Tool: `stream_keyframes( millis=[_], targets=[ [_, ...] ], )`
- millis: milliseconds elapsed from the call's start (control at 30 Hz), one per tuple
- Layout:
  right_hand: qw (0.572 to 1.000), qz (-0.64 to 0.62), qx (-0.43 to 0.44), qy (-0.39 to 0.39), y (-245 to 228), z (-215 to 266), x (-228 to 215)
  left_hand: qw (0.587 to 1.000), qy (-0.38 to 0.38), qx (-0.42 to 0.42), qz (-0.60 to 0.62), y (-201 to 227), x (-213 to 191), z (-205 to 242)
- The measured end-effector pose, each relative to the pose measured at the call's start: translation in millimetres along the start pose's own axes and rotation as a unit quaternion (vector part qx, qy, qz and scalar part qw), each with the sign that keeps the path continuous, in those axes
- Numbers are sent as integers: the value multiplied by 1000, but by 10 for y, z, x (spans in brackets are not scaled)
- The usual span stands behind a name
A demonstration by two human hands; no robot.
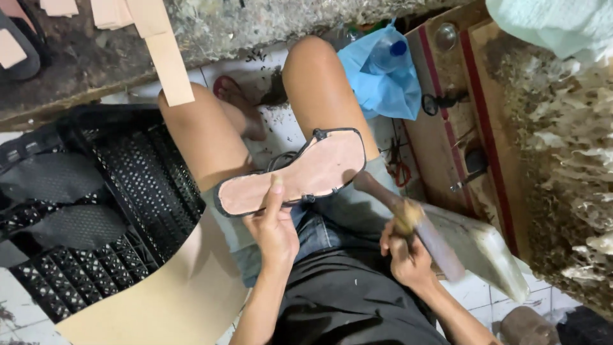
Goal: Assembling sandals by applying adhesive to components with wooden sticks and hammering them together at a workbench.
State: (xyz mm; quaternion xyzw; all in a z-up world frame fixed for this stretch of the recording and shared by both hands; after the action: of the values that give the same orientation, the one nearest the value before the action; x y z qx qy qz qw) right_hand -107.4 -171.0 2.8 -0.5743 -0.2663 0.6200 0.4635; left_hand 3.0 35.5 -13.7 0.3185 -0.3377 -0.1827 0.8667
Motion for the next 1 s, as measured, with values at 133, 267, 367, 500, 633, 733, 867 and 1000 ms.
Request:
stream_keyframes(
  millis=[133,267,367,500,633,733,867,1000],
  targets=[
    [984,142,-89,58,-96,56,72,999,-6,13,-44,103,153,111],
    [920,367,-137,-21,-105,-35,156,998,-63,9,8,-24,-3,45],
    [990,112,-67,58,-370,-226,-53,991,-129,31,-2,36,3,32],
    [995,80,-11,-62,-643,-549,-27,972,-190,39,-133,120,94,66],
    [981,182,-40,-54,-862,-828,-137,993,-104,-21,-49,-150,-256,-110],
    [908,398,-108,-78,-1136,-1221,-110,991,-116,-2,-67,28,-18,-159],
    [912,338,-234,16,-1461,-1992,86,989,-120,-68,-55,9,85,-227],
    [811,478,-336,32,-1495,-2622,429,988,-132,-72,-35,68,205,-248]
  ],
)
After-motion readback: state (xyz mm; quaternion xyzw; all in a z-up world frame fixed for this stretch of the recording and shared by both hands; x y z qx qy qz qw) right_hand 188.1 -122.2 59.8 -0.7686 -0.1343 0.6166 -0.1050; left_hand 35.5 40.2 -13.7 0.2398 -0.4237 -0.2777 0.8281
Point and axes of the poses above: each hand's wrist, its own z-axis away from the middle knuckle, its own x-axis out of the palm, y = z × x, the point moved 5 cm from there along -z, towards the middle knuckle, and after that the axes turned 14 degrees about z, right-handed, at the moved point
